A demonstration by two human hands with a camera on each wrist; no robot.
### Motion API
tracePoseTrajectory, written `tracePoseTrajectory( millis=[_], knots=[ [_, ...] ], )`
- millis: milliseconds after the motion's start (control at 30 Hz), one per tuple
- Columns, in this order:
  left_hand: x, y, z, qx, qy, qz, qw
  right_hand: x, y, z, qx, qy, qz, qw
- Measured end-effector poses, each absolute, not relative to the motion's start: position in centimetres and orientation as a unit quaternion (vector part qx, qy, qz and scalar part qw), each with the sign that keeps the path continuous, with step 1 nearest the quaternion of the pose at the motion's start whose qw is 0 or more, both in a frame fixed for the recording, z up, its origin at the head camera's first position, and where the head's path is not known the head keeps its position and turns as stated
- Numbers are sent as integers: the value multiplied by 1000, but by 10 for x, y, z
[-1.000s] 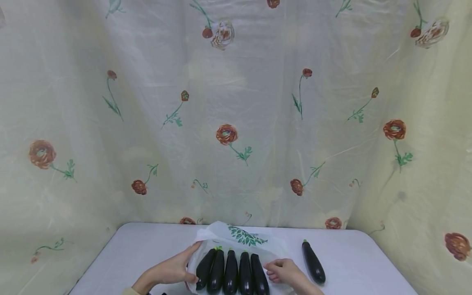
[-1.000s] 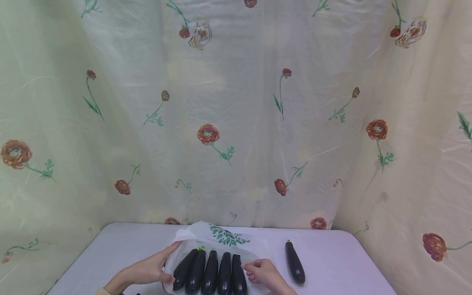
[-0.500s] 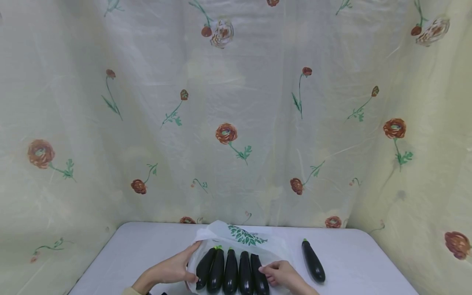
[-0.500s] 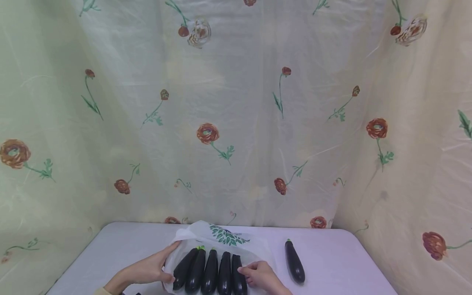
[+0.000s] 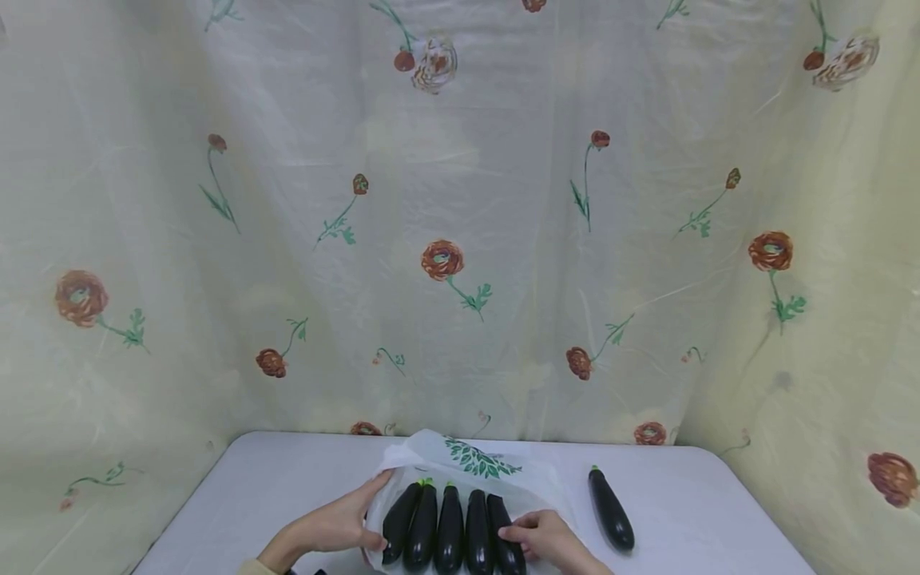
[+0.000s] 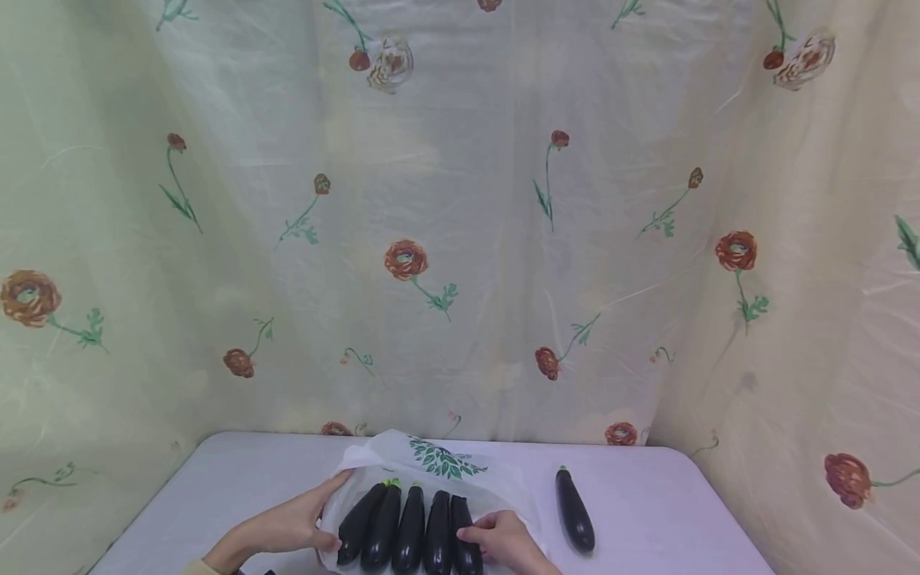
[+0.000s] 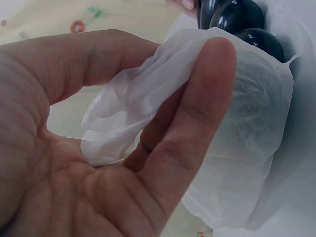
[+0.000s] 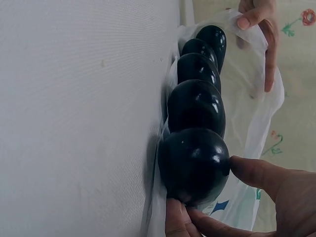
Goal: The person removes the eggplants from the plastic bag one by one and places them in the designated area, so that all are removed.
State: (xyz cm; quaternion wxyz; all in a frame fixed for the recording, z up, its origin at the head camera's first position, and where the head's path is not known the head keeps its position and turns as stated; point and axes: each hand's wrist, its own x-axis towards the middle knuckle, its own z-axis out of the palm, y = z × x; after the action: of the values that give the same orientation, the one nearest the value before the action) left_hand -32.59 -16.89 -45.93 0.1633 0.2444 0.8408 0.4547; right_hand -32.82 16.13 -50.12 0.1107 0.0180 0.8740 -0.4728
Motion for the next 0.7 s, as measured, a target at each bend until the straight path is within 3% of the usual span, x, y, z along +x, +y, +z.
tracePoseTrajectory(
  millis=[700],
  knots=[
    [-324, -168, -458, 245, 844, 450, 156, -332, 162, -502, 30, 880, -456, 132]
  ],
)
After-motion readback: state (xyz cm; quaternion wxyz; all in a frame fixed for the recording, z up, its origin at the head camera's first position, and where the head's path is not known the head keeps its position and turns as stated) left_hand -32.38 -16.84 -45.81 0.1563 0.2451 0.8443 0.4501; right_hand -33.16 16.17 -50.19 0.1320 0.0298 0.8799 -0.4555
